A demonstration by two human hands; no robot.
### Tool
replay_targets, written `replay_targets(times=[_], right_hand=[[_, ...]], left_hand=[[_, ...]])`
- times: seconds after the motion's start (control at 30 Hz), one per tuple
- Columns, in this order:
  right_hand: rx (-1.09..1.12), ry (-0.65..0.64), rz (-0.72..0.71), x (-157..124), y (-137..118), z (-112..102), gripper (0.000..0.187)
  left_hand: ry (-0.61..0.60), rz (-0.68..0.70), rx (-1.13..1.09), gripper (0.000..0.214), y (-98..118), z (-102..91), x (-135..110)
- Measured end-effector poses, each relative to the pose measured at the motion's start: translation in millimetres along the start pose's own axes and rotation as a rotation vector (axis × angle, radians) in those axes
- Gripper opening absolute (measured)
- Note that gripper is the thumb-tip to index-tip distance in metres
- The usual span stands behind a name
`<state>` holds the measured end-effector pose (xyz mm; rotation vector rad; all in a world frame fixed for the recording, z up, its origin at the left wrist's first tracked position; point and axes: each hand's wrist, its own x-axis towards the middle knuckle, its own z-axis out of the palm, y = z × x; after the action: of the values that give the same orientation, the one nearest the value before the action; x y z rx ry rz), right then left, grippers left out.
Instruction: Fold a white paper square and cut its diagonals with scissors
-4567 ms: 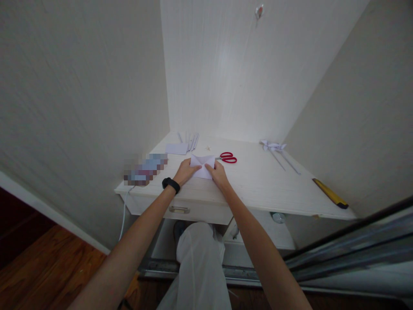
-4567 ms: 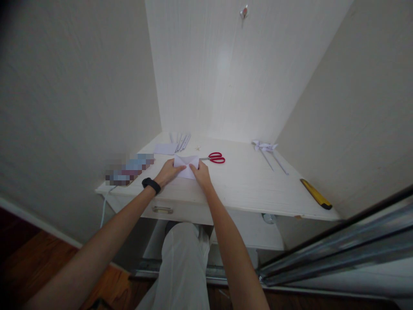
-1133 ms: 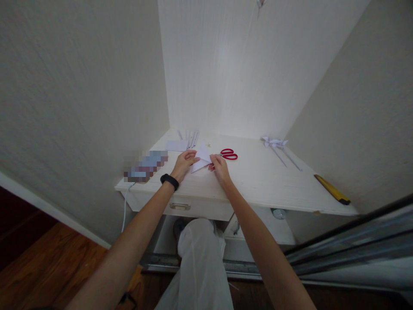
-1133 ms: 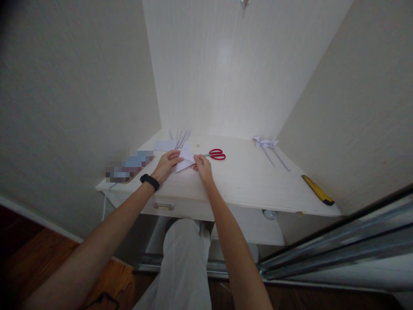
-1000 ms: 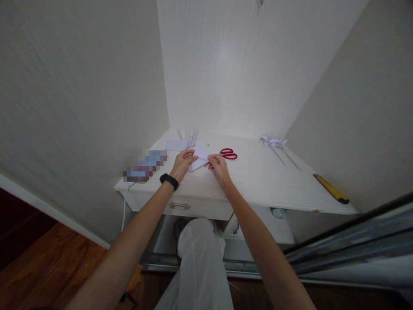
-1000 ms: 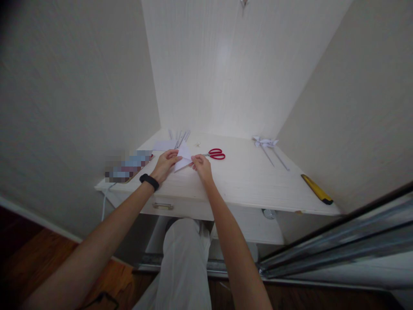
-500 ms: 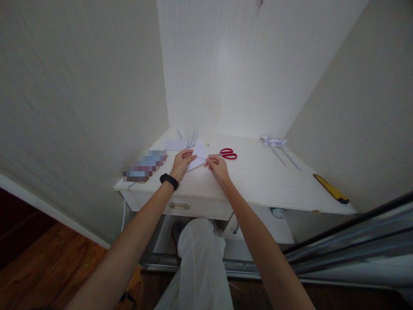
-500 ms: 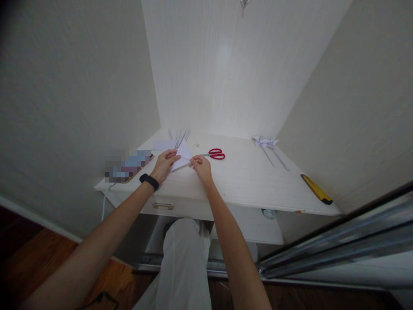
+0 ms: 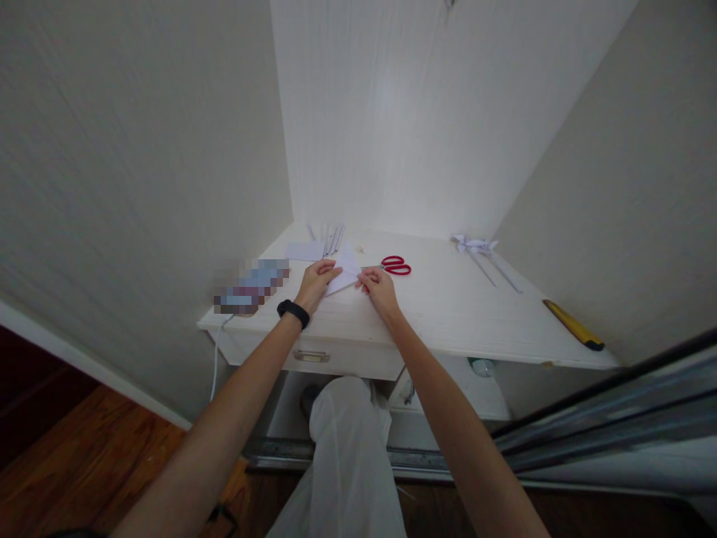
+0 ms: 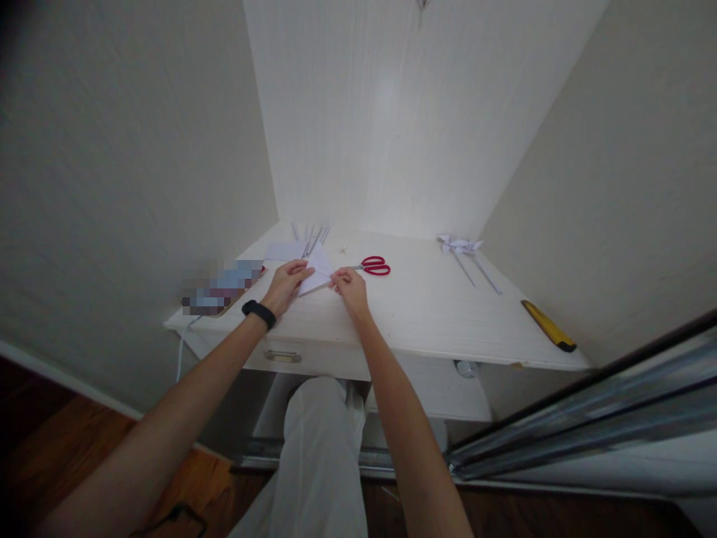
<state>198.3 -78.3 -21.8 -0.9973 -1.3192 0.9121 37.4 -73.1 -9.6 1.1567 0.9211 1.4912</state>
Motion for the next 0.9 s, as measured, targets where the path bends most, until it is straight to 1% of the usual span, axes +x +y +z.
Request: replay_targets(times=[0.13, 0.4, 0.63, 0.8, 0.9], right_hand=[[-0.019, 0.002, -0.01, -0.8, -1.8, 0.1, 0.018], [-0.05, -0.015, -0.014, -1.1, -1.4, 0.4, 0.019], [-0.041, 0.001, -0.007, -1.7, -5.1, -0.1, 0.018], [-0.027, 0.017, 0.01, -1.7, -7.3, -0.9, 0.019], [-0.02, 0.027, 0.012, -1.1, -6.5, -1.6, 0.02]], left_hand=[[-0.009, -0.01, 0.011, 0.035, 1.8, 0.1, -1.4], [-0.004, 0.015, 0.054, 0.031, 0.6, -1.0, 0.1], [0.008, -0.017, 0.066, 0.033, -2.4, -3.1, 1.9], [-0.053, -0.004, 0.099, 0.034, -3.2, -3.0, 0.5], [-0.131, -0.007, 0.126, 0.034, -4.6, -3.1, -0.7]])
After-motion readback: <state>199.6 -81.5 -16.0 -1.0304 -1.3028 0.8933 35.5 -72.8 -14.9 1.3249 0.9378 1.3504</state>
